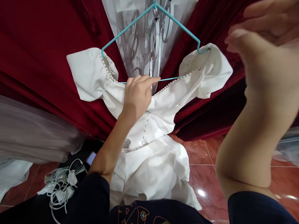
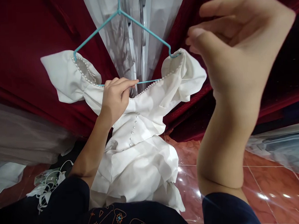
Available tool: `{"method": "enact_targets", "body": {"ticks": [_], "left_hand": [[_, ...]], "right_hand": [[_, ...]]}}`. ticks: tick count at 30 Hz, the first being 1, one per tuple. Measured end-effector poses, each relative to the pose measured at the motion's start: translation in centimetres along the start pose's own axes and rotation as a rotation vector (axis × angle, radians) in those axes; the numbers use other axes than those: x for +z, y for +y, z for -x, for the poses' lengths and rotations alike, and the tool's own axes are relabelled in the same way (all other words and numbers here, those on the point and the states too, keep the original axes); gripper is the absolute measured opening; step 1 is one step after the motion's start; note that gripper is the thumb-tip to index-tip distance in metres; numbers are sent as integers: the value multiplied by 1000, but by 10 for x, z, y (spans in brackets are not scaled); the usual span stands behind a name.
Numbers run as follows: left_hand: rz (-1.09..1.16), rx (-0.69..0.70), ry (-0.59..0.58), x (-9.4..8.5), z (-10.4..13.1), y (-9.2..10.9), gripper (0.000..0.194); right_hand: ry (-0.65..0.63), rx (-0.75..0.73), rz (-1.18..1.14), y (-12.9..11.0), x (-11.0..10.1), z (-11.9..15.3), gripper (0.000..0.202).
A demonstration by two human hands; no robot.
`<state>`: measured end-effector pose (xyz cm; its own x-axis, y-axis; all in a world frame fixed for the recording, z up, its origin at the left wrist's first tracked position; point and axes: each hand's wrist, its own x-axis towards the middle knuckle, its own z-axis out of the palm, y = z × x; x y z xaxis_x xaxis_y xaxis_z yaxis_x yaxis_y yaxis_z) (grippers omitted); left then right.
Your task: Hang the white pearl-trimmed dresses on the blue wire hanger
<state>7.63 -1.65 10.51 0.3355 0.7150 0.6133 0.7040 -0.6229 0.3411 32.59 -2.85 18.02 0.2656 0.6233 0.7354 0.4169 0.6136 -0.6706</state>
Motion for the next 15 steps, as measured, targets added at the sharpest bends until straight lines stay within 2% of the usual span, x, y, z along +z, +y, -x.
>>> {"method": "enact_targets", "body": {"ticks": [3,5,7,11,15], "left_hand": [[5,-2,-7,3,-1,3,50],[10,-14,-8,5,-1,5,51],[9,-27,-2,7,0,7,52],[23,-21,5,9,-1,7,53],[43,-29,-13,10,-3,10,53]], "right_hand": [[66,-72,245,31,2,14,26],[51,-18,407,49,8,18,25],[38,-1,440,58,17,20,18],[27,-70,351,54,27,22,11],[-85,-120,129,35,27,31,29]]}}
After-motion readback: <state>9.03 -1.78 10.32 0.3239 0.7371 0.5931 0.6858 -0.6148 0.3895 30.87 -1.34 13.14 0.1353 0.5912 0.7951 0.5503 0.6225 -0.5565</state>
